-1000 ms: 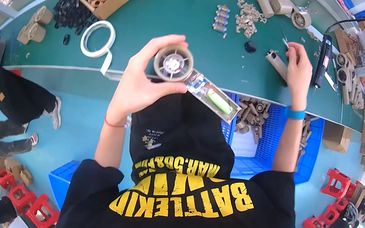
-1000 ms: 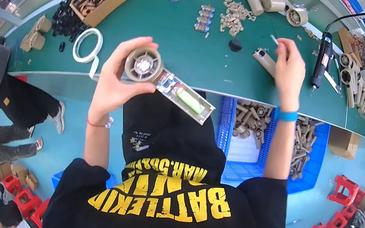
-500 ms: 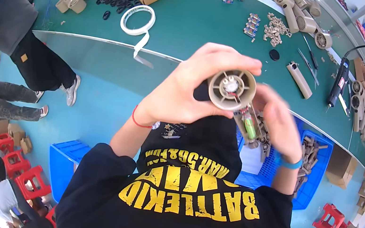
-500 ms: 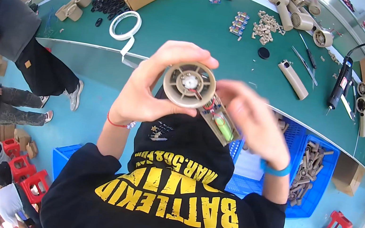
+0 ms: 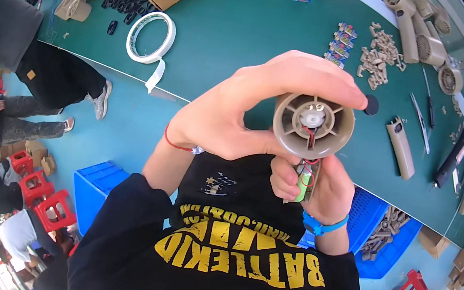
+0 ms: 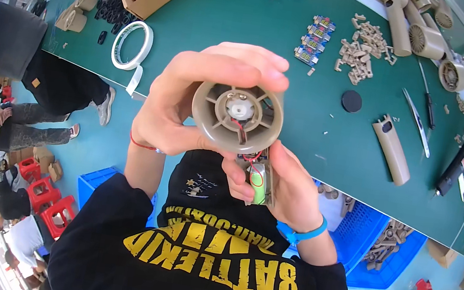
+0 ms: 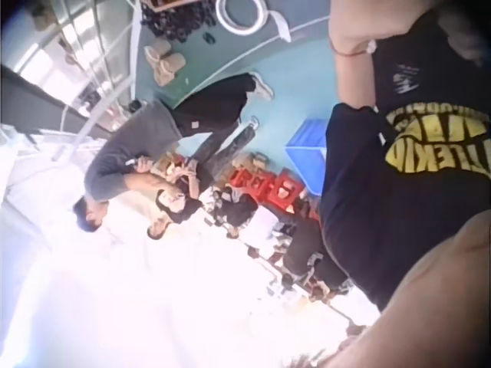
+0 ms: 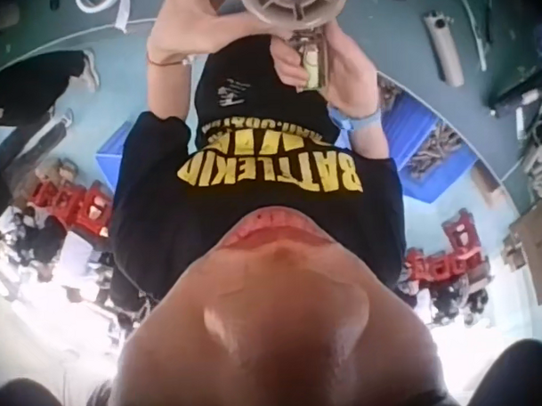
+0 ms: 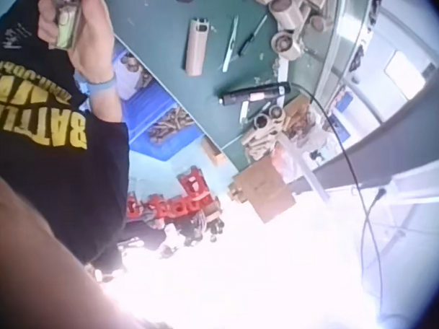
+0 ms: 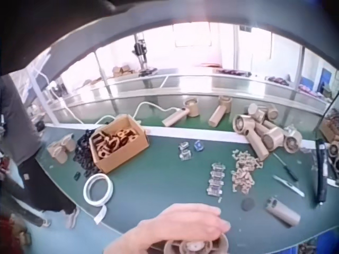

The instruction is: Assembling the internal components, including the motor, battery, and circuit board, into a portable fan housing.

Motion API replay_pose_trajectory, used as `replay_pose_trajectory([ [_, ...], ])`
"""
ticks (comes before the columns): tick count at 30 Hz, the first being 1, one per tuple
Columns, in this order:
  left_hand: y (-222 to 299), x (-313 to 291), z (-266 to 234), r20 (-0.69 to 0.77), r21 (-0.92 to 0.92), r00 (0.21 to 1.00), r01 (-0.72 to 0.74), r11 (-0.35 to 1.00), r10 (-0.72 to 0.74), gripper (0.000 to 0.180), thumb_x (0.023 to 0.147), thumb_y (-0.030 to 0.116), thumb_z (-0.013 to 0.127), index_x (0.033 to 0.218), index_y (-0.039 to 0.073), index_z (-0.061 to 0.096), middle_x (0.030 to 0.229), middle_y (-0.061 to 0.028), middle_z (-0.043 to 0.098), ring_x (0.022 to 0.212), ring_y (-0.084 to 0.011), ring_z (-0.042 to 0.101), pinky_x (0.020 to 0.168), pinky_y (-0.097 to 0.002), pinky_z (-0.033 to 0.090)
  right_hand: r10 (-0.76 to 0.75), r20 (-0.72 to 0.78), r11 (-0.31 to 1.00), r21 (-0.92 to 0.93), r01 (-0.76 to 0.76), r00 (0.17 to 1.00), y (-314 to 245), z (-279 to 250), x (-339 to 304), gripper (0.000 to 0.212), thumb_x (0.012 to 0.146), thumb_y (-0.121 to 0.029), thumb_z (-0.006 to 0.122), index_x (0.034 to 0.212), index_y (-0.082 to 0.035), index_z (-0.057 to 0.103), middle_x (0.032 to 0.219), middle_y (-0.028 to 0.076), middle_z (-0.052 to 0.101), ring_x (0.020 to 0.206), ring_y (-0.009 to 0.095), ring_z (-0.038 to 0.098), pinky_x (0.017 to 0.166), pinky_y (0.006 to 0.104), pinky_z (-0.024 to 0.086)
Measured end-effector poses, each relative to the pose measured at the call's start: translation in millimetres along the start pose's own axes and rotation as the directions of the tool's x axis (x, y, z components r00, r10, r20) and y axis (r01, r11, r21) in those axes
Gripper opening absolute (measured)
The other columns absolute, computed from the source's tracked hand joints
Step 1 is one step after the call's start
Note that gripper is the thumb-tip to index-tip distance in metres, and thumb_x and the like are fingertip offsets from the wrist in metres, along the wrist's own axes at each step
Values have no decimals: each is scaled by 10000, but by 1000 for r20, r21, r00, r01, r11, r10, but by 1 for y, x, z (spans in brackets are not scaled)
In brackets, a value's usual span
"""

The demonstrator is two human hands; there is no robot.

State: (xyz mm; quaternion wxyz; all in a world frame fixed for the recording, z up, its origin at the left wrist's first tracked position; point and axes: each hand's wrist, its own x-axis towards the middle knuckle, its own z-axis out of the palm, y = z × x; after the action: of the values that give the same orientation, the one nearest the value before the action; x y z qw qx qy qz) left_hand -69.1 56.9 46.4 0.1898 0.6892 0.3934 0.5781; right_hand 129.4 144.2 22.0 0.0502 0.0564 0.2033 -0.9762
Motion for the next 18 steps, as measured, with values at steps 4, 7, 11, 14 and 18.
replay_pose_trajectory([
  [4,-19,-11,11,-89,-116,993,66,991,-77,670,745,33,808,1335,-7,493,1264,-255,616,1261,-408,535,1063,-524,421,-29,-84,999,-46,25,996,5,-13,4,608,1037,-553,379,1194,24,490,874,85,541,635,118,443,557,254,370],
  [7,-24,-15,14,-114,-127,987,95,987,-109,666,750,37,803,1336,-13,492,1257,-257,621,1258,-399,539,1068,-519,414,-85,-103,985,-159,68,991,7,-15,3,621,1033,-574,373,1190,14,494,896,92,570,629,114,482,552,243,386],
  [11,-24,-13,9,-5,-96,999,53,994,-54,640,760,28,791,1330,-14,504,1275,-263,615,1264,-397,532,1081,-521,393,-226,-159,855,-506,117,961,13,-6,-1,613,1026,-589,380,1168,-5,504,928,89,606,660,102,559,547,221,417],
  [14,-24,-16,11,-24,-66,1000,-10,998,8,679,756,28,793,1361,-22,488,1306,-269,597,1291,-400,514,1087,-509,385,-255,-225,764,-643,54,940,11,8,1,550,1026,-541,447,1127,-6,526,860,72,604,639,97,560,523,221,415],
  [18,-17,-21,12,-55,9,997,56,998,-55,789,734,67,826,1422,-10,447,1433,-267,493,1339,-382,481,1106,-474,367,-273,-306,805,-592,42,912,9,11,7,496,1018,-478,519,1060,14,565,731,59,568,564,112,535,491,238,407],
])
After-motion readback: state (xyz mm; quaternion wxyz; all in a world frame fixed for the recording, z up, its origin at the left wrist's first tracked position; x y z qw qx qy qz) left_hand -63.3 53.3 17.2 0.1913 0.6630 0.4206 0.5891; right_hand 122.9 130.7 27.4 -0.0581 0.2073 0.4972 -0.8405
